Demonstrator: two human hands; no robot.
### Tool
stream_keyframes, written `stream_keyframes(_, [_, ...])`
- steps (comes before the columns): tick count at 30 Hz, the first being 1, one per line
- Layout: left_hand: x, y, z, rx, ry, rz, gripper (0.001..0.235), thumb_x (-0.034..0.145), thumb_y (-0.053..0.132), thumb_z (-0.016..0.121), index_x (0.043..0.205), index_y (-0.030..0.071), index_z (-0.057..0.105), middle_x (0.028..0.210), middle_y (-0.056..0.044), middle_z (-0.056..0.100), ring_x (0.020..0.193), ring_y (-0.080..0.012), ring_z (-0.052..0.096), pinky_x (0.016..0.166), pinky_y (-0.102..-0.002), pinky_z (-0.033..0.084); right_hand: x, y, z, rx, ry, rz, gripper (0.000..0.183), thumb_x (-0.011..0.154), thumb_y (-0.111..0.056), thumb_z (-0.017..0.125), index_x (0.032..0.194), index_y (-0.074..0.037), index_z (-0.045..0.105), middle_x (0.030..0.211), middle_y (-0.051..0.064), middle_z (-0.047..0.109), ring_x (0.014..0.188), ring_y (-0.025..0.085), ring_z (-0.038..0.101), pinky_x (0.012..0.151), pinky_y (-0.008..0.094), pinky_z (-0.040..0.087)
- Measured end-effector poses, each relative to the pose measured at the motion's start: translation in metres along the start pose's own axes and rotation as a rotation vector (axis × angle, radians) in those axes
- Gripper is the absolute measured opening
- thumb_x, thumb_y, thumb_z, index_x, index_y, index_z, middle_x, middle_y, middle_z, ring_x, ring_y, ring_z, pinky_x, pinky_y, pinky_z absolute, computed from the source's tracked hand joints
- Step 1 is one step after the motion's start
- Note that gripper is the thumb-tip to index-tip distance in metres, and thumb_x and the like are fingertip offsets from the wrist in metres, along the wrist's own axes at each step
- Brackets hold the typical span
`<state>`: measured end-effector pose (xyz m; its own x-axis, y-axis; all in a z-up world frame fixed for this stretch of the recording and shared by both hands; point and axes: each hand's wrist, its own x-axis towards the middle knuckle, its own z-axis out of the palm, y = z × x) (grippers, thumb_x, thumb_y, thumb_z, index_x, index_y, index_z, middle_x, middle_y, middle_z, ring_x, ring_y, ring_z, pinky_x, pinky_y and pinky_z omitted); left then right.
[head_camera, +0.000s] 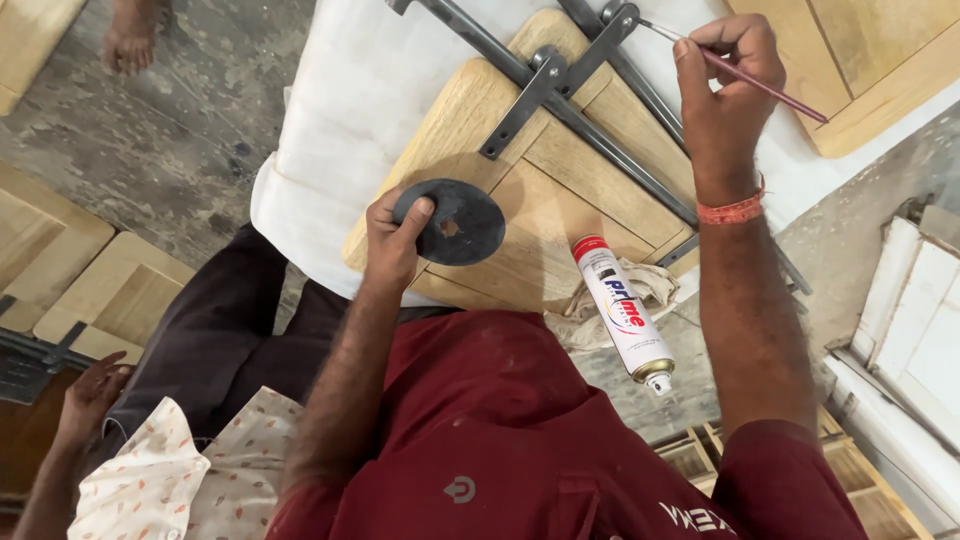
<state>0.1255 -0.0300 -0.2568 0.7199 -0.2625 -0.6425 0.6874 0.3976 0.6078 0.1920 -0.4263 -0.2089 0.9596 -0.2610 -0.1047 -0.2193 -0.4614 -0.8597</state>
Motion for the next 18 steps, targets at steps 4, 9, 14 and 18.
stream_keyframes(4, [0.0003,-0.0037,-0.0025,0.004,0.002,0.019,0.017,0.102,0.016,0.073,0.104,-0.001,0.071,0.093,-0.004,0.072,0.082,-0.0092,0.064,0.076,-0.025,0.054,0.0005,-0.001,-0.0002,-0.128,0.005,-0.01,0.018,0.113,0.004,0.079,0.106,0.001,0.062,0.099,0.004,0.066,0.078,0.006,0.055,0.068,0.021,0.042])
stream_keyframes(9, [0.0019,0.0005,0.0012,-0.01,-0.006,0.037,0.015,0.101,0.014,0.073,0.103,-0.001,0.071,0.093,-0.004,0.072,0.082,-0.0095,0.063,0.076,-0.026,0.053,0.0038,-0.0032,0.0016,-0.101,-0.018,-0.045,0.014,0.109,0.006,0.074,0.112,0.0,0.061,0.106,0.003,0.067,0.084,0.007,0.064,0.073,0.021,0.049])
stream_keyframes(14, [0.001,-0.0048,-0.0028,0.002,0.002,0.045,0.016,0.102,0.014,0.074,0.104,-0.001,0.071,0.094,-0.004,0.072,0.083,-0.0093,0.063,0.077,-0.026,0.052,0.0014,0.0008,0.0018,-0.134,-0.026,-0.059,0.016,0.111,0.006,0.076,0.11,0.001,0.061,0.106,0.005,0.067,0.085,0.009,0.064,0.076,0.022,0.05])
stream_keyframes(18, [0.0011,-0.0051,-0.0031,0.015,0.005,0.038,0.016,0.101,0.015,0.074,0.103,-0.001,0.071,0.092,-0.004,0.072,0.081,-0.0093,0.063,0.075,-0.026,0.052,0.0005,-0.005,0.0017,-0.144,-0.052,-0.096,0.016,0.11,0.008,0.074,0.107,0.002,0.059,0.106,0.007,0.065,0.088,0.011,0.066,0.079,0.023,0.053])
